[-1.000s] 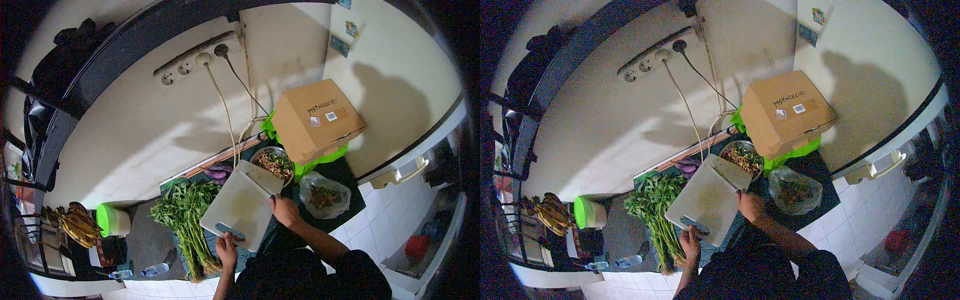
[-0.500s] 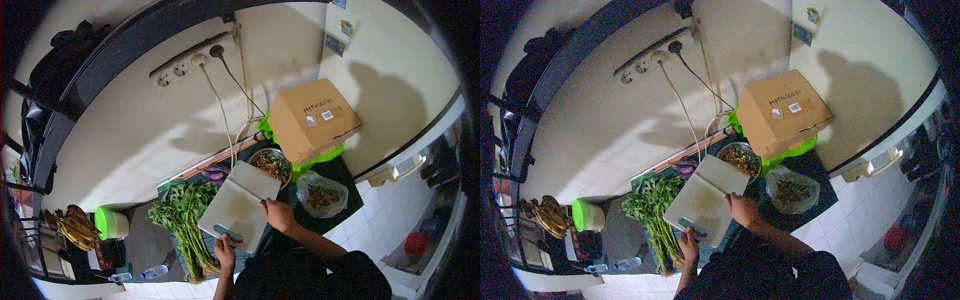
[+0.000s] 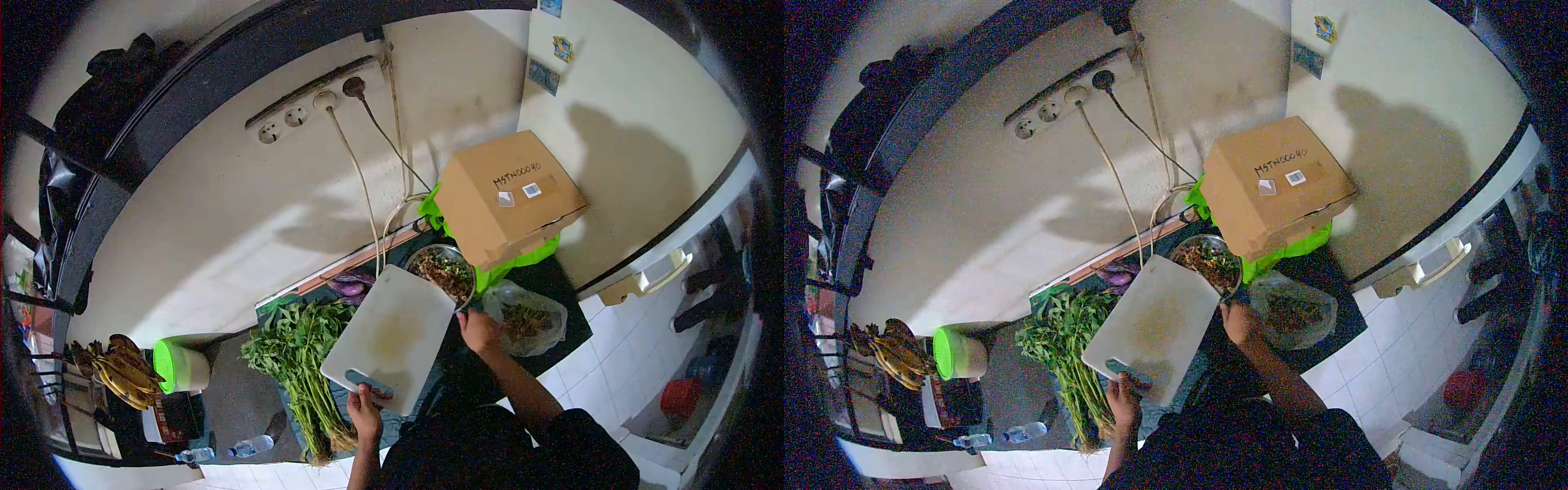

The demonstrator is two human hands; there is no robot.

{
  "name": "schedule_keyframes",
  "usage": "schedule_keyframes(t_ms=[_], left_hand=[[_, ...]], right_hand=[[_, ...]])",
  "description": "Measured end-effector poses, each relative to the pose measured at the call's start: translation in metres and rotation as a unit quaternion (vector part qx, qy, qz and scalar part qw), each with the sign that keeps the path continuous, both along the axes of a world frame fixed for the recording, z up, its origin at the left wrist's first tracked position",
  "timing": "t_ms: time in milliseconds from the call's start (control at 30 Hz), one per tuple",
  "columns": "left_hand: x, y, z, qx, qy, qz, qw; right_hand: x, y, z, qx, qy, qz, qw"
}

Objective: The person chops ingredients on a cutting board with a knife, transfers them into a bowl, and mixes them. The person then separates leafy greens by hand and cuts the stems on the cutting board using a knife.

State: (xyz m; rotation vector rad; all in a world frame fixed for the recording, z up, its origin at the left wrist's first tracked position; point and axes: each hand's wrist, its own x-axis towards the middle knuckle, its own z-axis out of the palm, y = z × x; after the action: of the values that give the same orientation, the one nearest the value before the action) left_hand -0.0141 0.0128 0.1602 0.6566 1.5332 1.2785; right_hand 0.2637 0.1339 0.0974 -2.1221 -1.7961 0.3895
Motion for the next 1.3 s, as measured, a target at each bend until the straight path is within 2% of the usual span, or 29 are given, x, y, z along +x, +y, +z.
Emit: schedule_keyframes(t_ms=[67, 100, 167, 267, 400, 567, 700, 767, 800, 867, 967, 1100, 1200, 1267, 1300], left_hand=[[-0.005, 0.001, -0.017, 0.012, -0.043, 0.026, 0.999], [-0.006, 0.002, -0.018, 0.023, -0.086, 0.051, 0.995], [-0.007, 0.003, -0.018, 0.026, -0.083, 0.069, 0.994], [-0.017, 0.002, -0.02, 0.04, -0.1, 0.091, 0.99], [-0.042, -0.006, -0.03, 0.072, -0.128, 0.103, 0.984], [-0.046, -0.014, -0.017, 0.054, -0.13, 0.131, 0.981], [-0.043, -0.018, -0.022, 0.072, -0.124, 0.13, 0.981], [-0.032, -0.014, -0.016, 0.054, -0.107, 0.187, 0.975], [-0.033, -0.015, -0.021, 0.054, -0.108, 0.188, 0.975], [-0.036, -0.017, -0.036, 0.098, -0.163, 0.154, 0.97], [-0.028, -0.014, -0.03, 0.101, -0.167, 0.181, 0.964], [-0.03, -0.016, -0.025, 0.119, -0.157, 0.138, 0.971], [-0.031, -0.018, -0.008, 0.062, -0.119, 0.189, 0.973], [-0.045, -0.028, -0.01, 0.061, -0.123, 0.194, 0.971], [-0.054, -0.034, -0.016, 0.06, -0.124, 0.195, 0.971]], right_hand=[[0.009, -0.007, -0.001, 0.099, -0.064, -0.009, 0.993], [0.014, -0.01, 0.001, 0.098, -0.065, -0.009, 0.993], [0.024, -0.016, 0.006, 0.142, -0.066, 0.038, 0.987], [0.031, -0.024, 0.024, 0.099, -0.039, 0.05, 0.993], [0.037, -0.028, 0.011, 0.104, -0.038, 0.074, 0.991], [0.035, -0.011, -0.006, 0.224, -0.115, 0.014, 0.968], [0.035, -0.007, -0.014, 0.161, -0.118, -0.019, 0.98], [0.036, -0.01, -0.022, 0.171, -0.065, 0.014, 0.983], [0.034, -0.016, -0.019, 0.171, -0.066, 0.015, 0.983], [0.031, -0.028, 0.0, 0.175, -0.063, 0.098, 0.978], [0.027, -0.035, 0.026, 0.173, -0.074, 0.136, 0.973], [0.03, -0.031, 0.015, 0.166, -0.097, 0.113, 0.975], [0.032, -0.019, 0.02, 0.143, -0.1, 0.052, 0.983], [0.031, -0.011, 0.033, 0.048, -0.107, -0.027, 0.993], [0.034, -0.007, 0.027, 0.047, -0.108, -0.027, 0.993]])
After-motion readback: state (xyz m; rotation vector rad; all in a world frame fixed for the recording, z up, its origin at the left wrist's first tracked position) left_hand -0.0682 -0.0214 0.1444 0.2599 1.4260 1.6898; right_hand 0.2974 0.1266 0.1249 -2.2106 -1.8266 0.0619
